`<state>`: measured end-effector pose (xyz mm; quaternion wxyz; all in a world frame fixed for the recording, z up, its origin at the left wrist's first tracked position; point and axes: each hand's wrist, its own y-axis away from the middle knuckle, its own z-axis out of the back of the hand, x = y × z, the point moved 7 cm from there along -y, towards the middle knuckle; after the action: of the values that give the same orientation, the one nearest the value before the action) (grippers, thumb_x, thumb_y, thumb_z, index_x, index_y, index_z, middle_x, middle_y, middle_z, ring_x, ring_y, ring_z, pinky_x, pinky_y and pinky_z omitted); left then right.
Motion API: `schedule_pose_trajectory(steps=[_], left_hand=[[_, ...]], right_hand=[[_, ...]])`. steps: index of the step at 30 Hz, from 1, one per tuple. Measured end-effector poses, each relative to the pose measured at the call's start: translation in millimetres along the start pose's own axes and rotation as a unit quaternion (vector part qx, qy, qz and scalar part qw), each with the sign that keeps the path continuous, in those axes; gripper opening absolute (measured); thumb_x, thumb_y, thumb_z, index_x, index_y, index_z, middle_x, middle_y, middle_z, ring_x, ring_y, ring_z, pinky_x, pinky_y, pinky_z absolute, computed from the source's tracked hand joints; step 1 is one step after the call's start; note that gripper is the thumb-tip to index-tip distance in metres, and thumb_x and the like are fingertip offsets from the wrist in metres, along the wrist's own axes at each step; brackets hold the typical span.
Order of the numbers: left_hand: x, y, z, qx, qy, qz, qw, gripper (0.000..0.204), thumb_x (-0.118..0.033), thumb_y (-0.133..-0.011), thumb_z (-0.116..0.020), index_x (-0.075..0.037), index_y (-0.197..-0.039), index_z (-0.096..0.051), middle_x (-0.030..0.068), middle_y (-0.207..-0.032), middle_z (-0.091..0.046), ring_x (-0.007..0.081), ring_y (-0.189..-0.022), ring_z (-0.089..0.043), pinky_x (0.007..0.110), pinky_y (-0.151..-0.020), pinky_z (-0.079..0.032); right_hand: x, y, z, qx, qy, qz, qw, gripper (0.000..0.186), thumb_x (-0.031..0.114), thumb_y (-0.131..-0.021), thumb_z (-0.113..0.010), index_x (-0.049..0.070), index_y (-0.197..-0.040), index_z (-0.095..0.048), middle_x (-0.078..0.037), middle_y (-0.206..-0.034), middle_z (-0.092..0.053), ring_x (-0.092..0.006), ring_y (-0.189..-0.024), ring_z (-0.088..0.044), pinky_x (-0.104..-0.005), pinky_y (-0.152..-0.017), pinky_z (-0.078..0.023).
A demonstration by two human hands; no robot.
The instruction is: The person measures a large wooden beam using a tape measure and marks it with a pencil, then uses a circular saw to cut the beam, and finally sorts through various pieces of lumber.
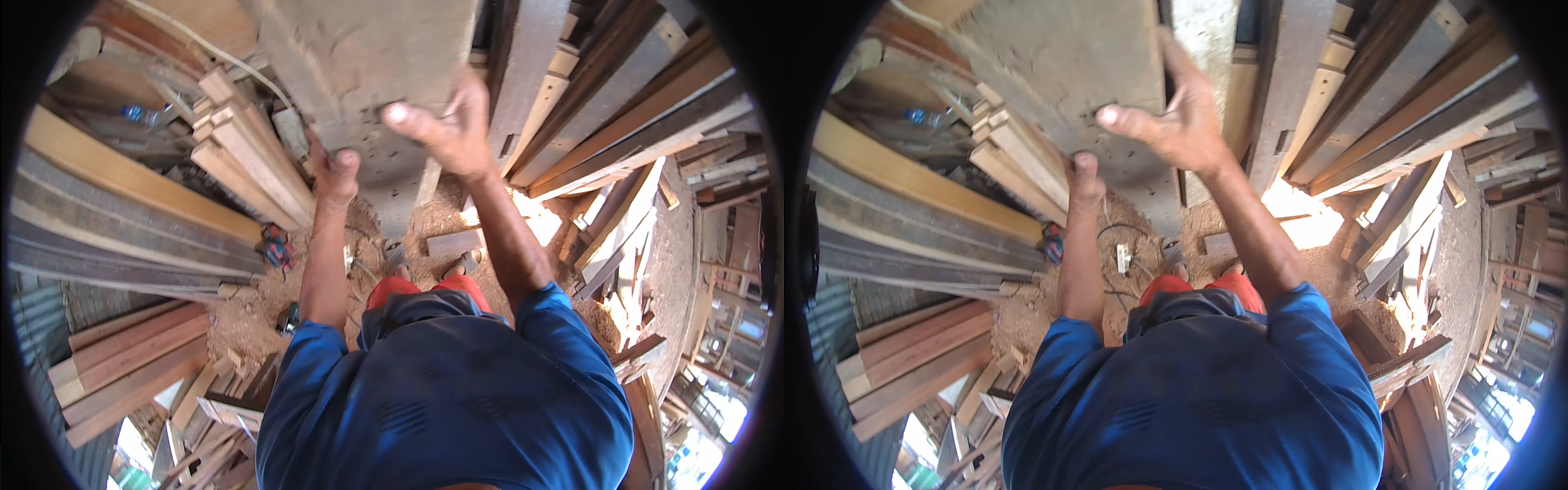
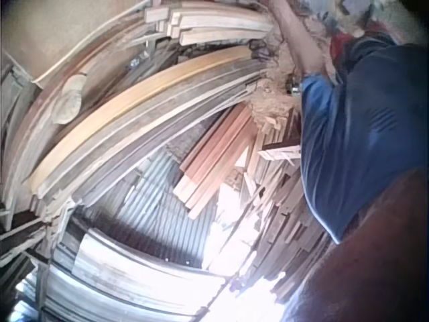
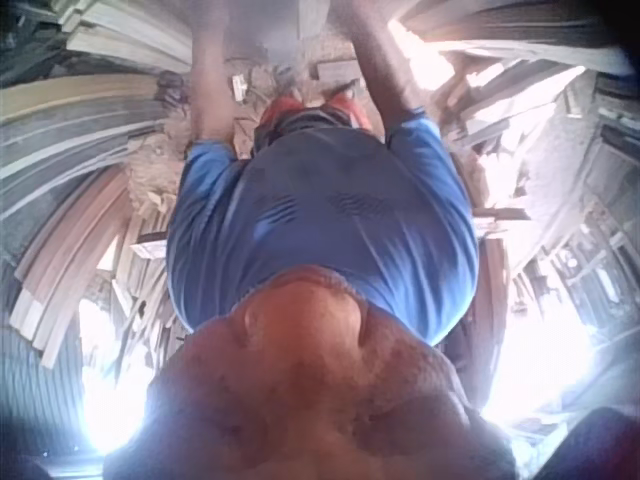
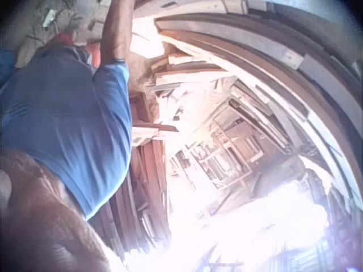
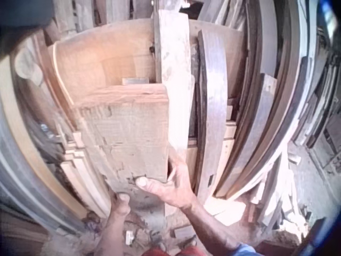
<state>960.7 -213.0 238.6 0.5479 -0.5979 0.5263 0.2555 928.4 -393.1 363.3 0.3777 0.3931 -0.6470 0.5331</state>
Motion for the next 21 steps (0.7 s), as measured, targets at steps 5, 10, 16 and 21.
schedule_pose_trajectory(steps=[5, 10, 16, 21], left_hand=[[65.6, -21.5, 39.6, -0.001, -0.03, 0.008, 1.0, 0.121, -0.074, -0.086, -0.071, 0.0, -0.164, -0.016, 0.0172, -0.162, -0.036, 0.0294, -0.145, -0.039, 0.045, -0.12, -0.032], [81.2, -59.3, 49.4, -0.001, -0.093, 0.058, 0.994, 0.12, -0.077, -0.09, -0.063, -0.001, -0.167, -0.011, 0.0176, -0.167, -0.028, 0.0305, -0.15, -0.033, 0.046, -0.122, -0.028], [77.9, -98.9, 15.4, 0.015, -0.065, 0.119, 0.991, 0.102, -0.067, -0.099, -0.058, 0.001, -0.165, -0.019, 0.0197, -0.166, -0.03, 0.0316, -0.151, -0.033, 0.045, -0.123, -0.027], [116.1, -115.4, 33.8, 0.098, -0.123, 0.139, 0.978, 0.093, -0.05, -0.102, -0.065, 0.0, -0.165, -0.018, 0.0223, -0.167, -0.026, 0.0327, -0.151, -0.033, 0.045, -0.123, -0.03]], right_hand=[[-36.5, -26.1, -7.9, 0.017, 0.009, 0.016, 1.0, 0.108, 0.045, -0.083, -0.087, -0.011, -0.157, -0.031, -0.03, -0.147, -0.051, -0.0378, -0.142, -0.047, -0.0472, -0.12, -0.038], [-90.6, -32.2, 0.3, 0.009, 0.332, -0.056, 0.941, 0.112, 0.054, -0.091, -0.075, -0.015, -0.159, -0.018, -0.043, -0.154, -0.036, -0.048, -0.149, -0.036, -0.0508, -0.125, -0.032], [-91.3, -44.0, 11.5, 0.005, 0.324, -0.076, 0.943, 0.099, 0.038, -0.097, -0.07, -0.019, -0.157, -0.016, -0.044, -0.142, -0.048, -0.049, -0.128, -0.056, -0.0478, -0.111, -0.045], [-122.8, -12.1, 13.5, 0.039, 0.333, -0.114, 0.935, 0.078, 0.034, -0.098, -0.069, -0.013, -0.152, -0.037, -0.037, -0.125, -0.063, -0.0463, -0.109, -0.067, -0.047, -0.099, -0.053]])
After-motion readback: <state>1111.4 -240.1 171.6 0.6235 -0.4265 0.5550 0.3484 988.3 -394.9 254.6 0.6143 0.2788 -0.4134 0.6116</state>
